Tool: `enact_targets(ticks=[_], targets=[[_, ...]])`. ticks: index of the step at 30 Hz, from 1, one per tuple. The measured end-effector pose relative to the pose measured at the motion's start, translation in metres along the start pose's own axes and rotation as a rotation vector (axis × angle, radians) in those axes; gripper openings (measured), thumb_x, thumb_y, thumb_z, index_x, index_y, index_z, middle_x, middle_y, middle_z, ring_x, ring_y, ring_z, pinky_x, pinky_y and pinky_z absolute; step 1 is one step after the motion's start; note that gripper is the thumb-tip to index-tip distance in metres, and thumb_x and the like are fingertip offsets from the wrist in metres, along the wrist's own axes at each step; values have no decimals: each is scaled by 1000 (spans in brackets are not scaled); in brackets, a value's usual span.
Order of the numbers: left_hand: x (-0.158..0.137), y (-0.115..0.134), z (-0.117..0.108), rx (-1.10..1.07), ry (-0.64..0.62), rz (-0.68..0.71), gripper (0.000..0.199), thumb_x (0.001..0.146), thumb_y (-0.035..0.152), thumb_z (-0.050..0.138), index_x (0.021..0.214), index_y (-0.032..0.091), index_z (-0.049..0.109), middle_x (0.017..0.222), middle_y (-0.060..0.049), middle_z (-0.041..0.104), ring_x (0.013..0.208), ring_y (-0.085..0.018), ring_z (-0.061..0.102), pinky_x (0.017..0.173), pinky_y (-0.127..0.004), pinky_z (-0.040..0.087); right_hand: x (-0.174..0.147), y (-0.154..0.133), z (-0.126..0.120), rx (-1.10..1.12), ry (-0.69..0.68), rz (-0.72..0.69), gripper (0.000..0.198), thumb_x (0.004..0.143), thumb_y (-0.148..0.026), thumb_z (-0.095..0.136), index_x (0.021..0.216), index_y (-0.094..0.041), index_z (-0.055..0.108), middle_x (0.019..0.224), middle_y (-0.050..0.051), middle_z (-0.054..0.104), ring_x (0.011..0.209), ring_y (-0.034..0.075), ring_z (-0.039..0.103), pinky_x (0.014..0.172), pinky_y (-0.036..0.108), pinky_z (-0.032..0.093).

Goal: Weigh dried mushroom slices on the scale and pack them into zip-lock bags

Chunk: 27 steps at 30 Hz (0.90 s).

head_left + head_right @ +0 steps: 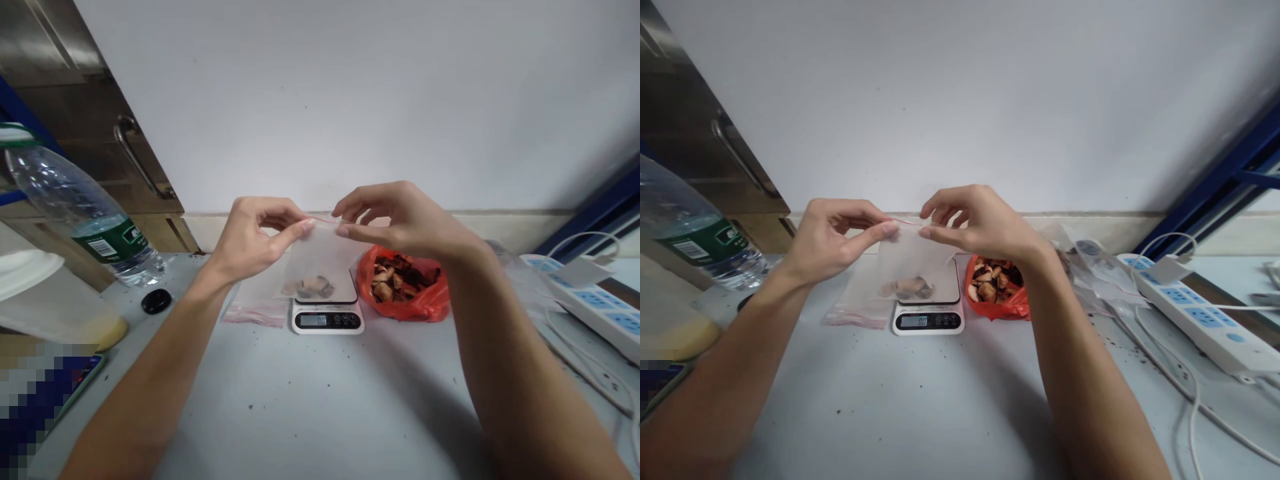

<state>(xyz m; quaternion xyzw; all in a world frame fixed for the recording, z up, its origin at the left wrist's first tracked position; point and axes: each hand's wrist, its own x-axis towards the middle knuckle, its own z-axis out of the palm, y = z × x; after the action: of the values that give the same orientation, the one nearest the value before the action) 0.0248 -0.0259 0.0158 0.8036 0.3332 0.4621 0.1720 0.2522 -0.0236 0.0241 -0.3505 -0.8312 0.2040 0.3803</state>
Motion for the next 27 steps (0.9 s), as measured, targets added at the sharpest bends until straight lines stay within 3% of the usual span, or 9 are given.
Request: enact_targets(ticks=[5,11,18,27], targets=[[-2,3,9,21,-30,44,23,85,37,72,74,18,76,71,-3,77,67,-17,72,67,-26,59,4,-10,8,36,-41,-41,35,82,-53,70,76,-18,72,78,6,73,73,19,64,71,35,52],[-3,4,11,75,-115,31,17,88,32,66,81,20,76,76,-1,77,71,-17,71,71,-27,58,3,-13,11,-4,-66,-56,28,84,-44,69,71,-19,67,75,4,70,71,17,60,66,32,47],[-3,3,7,359,-167,247,21,92,23,52,76,20,64,70,0,66,62,-14,57,62,-27,46,5,-5,15,-28,-110,-82,20,87,-34,63,76,-18,67,78,4,71,70,16,59,67,30,46],[2,-1,-11,412,-164,233,20,92,29,51,75,21,60,73,0,65,64,-15,58,65,-27,44,2,12,0,-53,-119,-19,29,86,-45,65,76,-18,66,77,5,69,66,15,57,59,29,44]])
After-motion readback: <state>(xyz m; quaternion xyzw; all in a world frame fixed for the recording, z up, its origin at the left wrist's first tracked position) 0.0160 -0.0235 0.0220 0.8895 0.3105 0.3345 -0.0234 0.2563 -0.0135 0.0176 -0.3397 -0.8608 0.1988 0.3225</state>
